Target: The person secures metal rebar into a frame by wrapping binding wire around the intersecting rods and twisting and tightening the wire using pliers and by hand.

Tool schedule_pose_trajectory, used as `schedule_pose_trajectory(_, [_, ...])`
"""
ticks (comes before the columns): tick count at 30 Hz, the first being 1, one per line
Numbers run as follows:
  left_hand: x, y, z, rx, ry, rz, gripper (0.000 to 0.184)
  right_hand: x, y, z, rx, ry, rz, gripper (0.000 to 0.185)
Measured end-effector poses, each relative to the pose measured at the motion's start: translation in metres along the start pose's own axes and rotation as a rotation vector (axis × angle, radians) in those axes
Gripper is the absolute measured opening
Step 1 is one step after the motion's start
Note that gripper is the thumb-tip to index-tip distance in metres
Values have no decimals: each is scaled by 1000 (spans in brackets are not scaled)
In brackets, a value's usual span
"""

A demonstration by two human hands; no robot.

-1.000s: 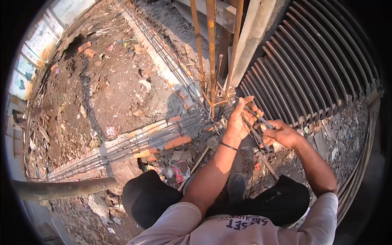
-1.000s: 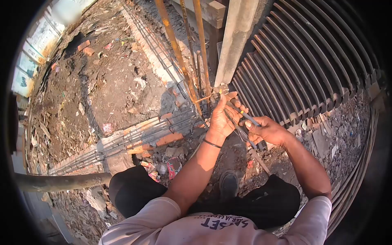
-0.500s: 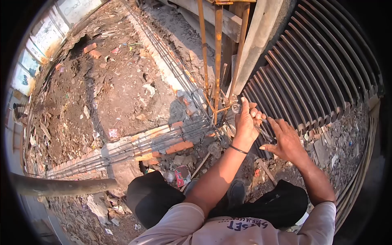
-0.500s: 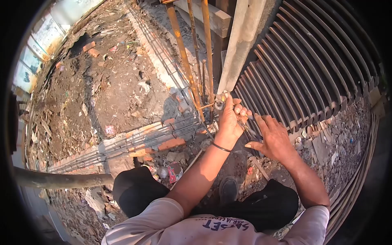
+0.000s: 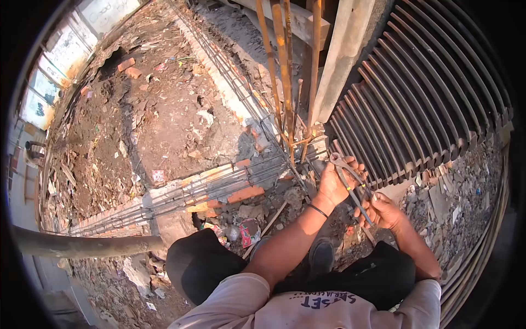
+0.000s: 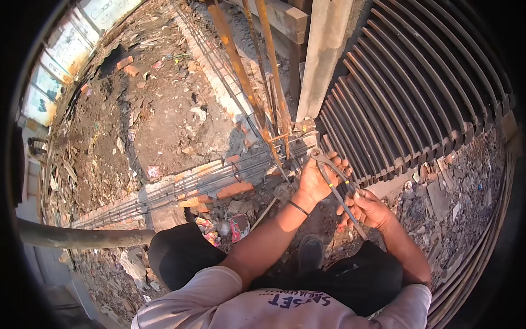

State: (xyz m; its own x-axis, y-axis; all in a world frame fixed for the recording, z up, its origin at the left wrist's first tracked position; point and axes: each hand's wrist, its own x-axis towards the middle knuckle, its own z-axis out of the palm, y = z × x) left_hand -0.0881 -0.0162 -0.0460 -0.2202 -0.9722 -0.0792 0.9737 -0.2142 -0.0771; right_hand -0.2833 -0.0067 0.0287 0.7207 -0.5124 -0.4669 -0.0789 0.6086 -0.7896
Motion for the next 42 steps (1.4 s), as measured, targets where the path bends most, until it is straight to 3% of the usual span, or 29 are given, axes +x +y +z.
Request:
schedule_pose_trajectory(1, [2,-6,-11,-18,39,-26,49,-4,18,-7,252,-107,34,52])
schedule_pose_trajectory(2, [-2,-10,-13,-34,60,-53,44,-4,46,-20,191,-38,43,69])
schedule_pose_trajectory(6, [-7,-25,-41,44,166,-69,43,-7,78,-29,391,102,121,90])
schedule_pose_trajectory(7, [-8,-27,-46,51,178,-70,43,-7,83,-30,405,97,122,90])
schedule_pose_trajectory(9, [-10,-30,-56,454,356,13,43,-6,91,-32,455,133,127,91])
schedule_pose_trajectory(10, [-10,-38,-58,512,477,131,42,-2,97,-37,465,81,151,93])
schedule_pose_trajectory(15, [-8,-35,-78,688,672,186,41,8,104,-40,531,-2,144,95])
schedule_pose_trajectory(18, [-10,-31,-90,713,746,112,43,9,123,-53,470,-135,15,85])
schedule_pose_trajectory(20, [-8,-27,-120,234,150,-128,52,6,127,-61,427,-233,18,60])
schedule_pose_trajectory(21, [-7,-33,-101,237,160,-134,52,6,124,-60,439,-232,17,60])
schedule_pose_trajectory(23, [-5,-47,-39,397,428,-136,64,3,114,-50,427,-203,39,38])
schedule_pose_trajectory(24, [-3,-46,-47,446,322,-167,67,1,112,-52,479,-246,68,35])
schedule_pose_trajectory(28, [0,-51,-57,454,318,-176,71,-1,113,-49,499,-276,59,38])
schedule_pose_trajectory(31, [-4,-44,-57,480,139,-194,66,2,118,-51,594,-436,44,42])
schedule_pose_trajectory(35, [-2,-40,-94,669,248,-167,56,-5,105,-46,687,-458,37,41])
schedule_pose_trajectory(36, [-3,-39,-92,606,192,-201,57,-9,100,-46,638,-415,25,40])
schedule_pose_trajectory(38, [1,-46,-95,831,583,70,63,-21,94,-53,572,-341,29,37])
schedule_pose_trajectory(39, [-6,-32,-108,850,285,100,61,-27,101,-64,413,-273,14,36])
schedule_pose_trajectory(40, [2,-29,-96,829,521,78,61,-36,108,-56,390,-178,-187,34])
schedule_pose_trajectory(41, [1,-22,-81,917,530,54,62,-46,122,-69,258,39,-98,23])
schedule_pose_trajectory(42, [3,-22,-68,872,516,88,41,-47,149,-90,302,163,-69,23])
